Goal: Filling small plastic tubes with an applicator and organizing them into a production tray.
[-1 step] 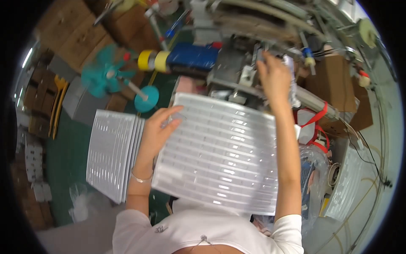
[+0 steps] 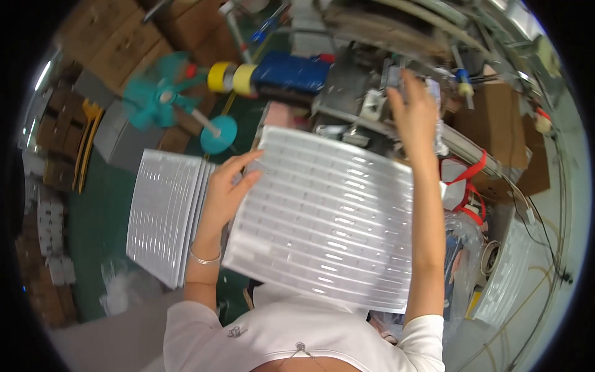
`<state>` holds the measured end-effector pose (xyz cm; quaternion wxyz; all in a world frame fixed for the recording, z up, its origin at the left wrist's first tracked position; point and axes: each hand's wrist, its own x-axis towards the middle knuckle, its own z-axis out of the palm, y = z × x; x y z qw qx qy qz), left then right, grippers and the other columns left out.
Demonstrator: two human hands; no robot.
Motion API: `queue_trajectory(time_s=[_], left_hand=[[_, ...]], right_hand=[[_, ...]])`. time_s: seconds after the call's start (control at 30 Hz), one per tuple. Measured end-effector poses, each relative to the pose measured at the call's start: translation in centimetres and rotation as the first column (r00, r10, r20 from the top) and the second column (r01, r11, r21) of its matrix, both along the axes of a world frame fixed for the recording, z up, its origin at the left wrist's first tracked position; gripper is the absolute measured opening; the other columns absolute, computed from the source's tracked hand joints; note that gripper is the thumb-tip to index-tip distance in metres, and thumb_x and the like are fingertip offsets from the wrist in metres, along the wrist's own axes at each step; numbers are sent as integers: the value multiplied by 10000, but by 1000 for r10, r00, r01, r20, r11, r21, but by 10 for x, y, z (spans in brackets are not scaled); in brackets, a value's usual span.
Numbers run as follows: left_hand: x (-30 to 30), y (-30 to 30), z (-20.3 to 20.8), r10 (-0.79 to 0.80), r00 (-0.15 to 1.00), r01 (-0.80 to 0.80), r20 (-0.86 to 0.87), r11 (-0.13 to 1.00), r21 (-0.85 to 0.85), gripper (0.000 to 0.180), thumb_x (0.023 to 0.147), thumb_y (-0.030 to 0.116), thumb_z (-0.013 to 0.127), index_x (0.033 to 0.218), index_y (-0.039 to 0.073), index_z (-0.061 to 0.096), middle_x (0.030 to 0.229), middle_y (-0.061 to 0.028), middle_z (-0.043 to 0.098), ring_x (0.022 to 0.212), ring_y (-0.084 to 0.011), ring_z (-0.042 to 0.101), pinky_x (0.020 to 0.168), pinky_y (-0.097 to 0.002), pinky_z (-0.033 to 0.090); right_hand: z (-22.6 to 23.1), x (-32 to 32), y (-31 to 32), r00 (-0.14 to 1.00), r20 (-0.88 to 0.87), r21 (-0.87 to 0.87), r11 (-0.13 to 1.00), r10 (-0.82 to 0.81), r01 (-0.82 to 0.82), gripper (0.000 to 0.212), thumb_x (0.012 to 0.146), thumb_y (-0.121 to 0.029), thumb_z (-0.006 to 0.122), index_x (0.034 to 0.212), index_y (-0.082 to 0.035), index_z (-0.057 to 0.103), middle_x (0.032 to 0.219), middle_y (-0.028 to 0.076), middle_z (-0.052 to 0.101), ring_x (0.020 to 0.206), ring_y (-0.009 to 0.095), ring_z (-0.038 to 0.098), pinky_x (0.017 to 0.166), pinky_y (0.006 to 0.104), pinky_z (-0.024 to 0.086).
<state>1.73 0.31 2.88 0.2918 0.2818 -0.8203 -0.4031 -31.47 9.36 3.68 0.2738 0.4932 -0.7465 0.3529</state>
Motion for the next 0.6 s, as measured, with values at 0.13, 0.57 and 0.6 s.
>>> queue_trajectory(time_s=[0.13,0.57,0.6], left_hand=[[60,21,-23,259,953,-257,155,966,-32,350,794,166,706,1102,74,566,904,-86,643,691,-229,620,592,-298,478],[104,71,-67,35,869,175,493,912,-372,341,729,58,616,1069,61,576,961,-88,604,735,-250,627,694,-367,479],[104,72,-67,60,868,142,494,921,-362,356,723,46,613,1075,48,556,965,-98,596,753,-265,623,702,-376,478]], right_hand=[[-9,51,36,975,187,-62,992,118,-108,318,840,-118,631,1127,7,575,1123,142,609,1063,292,563,918,361,418],[-69,223,76,528,525,342,402,668,-849,346,763,-79,631,1107,-88,595,923,83,582,784,240,606,645,334,528],[-75,229,77,560,480,405,396,675,-824,349,760,-76,619,1108,-86,591,934,83,577,795,236,604,643,329,527]])
